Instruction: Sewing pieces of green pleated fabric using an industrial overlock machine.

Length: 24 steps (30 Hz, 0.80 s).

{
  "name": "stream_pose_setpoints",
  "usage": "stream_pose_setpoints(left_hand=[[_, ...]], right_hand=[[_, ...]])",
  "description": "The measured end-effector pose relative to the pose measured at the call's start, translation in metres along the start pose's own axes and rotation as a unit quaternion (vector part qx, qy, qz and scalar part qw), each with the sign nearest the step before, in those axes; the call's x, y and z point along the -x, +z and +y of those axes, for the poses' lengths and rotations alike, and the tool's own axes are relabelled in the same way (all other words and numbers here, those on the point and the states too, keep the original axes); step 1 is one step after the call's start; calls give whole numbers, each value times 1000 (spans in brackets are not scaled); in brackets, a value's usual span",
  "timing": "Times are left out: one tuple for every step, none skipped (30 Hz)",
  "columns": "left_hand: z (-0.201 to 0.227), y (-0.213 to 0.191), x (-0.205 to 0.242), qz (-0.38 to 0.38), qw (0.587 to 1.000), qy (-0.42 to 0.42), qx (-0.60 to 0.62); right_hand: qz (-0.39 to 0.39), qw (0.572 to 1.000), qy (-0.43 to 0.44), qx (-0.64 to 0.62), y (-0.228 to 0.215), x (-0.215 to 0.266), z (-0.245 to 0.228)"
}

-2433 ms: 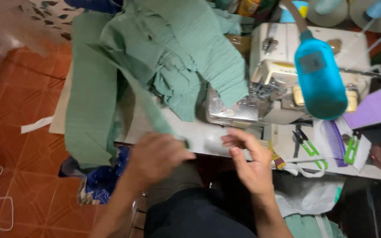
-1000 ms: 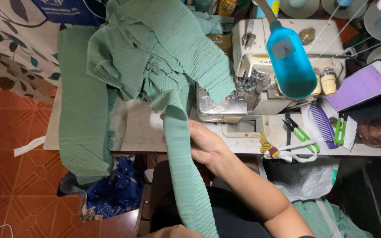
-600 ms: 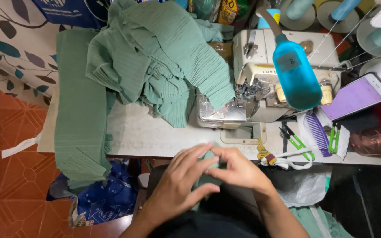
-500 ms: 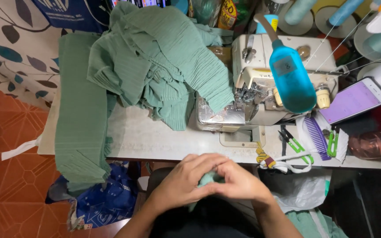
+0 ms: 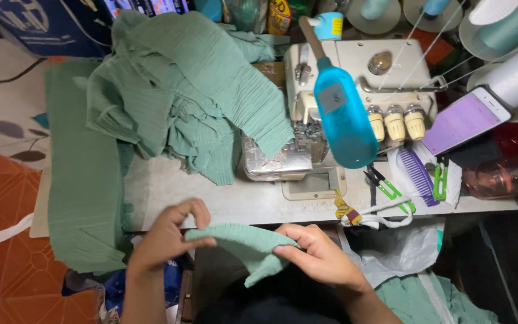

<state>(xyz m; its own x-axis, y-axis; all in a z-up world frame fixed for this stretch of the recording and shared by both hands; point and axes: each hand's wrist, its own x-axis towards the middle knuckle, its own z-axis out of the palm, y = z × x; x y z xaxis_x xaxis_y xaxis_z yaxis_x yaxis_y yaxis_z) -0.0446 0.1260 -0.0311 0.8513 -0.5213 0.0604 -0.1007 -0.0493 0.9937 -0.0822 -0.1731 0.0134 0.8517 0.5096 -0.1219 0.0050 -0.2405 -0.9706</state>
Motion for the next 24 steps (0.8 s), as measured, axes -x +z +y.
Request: stream_pose_setpoints(left_hand=[[12,0,-15,-4,1000,-1,0],[25,0,-29,25,998,48,33],[37,1,-44,53,992,98,66],[47,8,-59,50,992,97,65],[56,15,-75,56,992,116,15],[66,22,-91,61,988,136,-35],[67,31,-106,60,989,134,-33],[67,40,-122,55,986,135,-82],[68,48,-137,51,981,134,-132],[53,54,-144,52,981,132,-131],[38,58,-151,56,961,184,-200],[22,62,-159,58,933,234,-268],[21,65,-159,59,934,230,-267],[20,69,-159,87,933,207,-281],[19,73,-159,114,931,184,-295],[21,74,-159,115,931,180,-294],[23,75,-159,122,926,186,-306],[25,76,-159,128,920,192,-318],[25,76,-159,128,920,190,-318],[25,76,-159,135,911,186,-344],[24,76,-159,140,901,183,-368],[24,76,-160,139,901,181,-368],[25,75,-163,149,883,178,-408],[25,74,-165,158,863,175,-447]], right_hand=[[3,1000,1,-2,3,0,5],[33,999,-18,-38,6,-1,9],[61,995,-37,-73,9,-1,13],[64,994,-36,-75,12,-2,19],[104,986,-31,-125,16,-2,25],[143,974,-27,-175,19,-3,31],[144,974,-24,-176,21,-7,41],[169,959,-28,-224,23,-11,51],[192,942,-32,-273,25,-16,61],[191,942,-30,-273,27,-15,69],[193,939,-21,-283,28,-15,77],[196,936,-12,-293,29,-16,85],[193,936,-9,-294,30,-14,89],[197,935,6,-296,31,-13,92],[202,933,20,-298,32,-11,96],[200,933,23,-299,32,-11,95],[197,932,22,-303,31,-11,95],[194,931,21,-307,31,-11,94],[193,931,22,-309,30,-10,90],[183,939,21,-291,29,-10,86],[173,946,20,-272,28,-9,82],[174,946,22,-273,29,-8,84],[185,943,29,-276,29,-7,86],[197,939,35,-279,29,-7,87]])
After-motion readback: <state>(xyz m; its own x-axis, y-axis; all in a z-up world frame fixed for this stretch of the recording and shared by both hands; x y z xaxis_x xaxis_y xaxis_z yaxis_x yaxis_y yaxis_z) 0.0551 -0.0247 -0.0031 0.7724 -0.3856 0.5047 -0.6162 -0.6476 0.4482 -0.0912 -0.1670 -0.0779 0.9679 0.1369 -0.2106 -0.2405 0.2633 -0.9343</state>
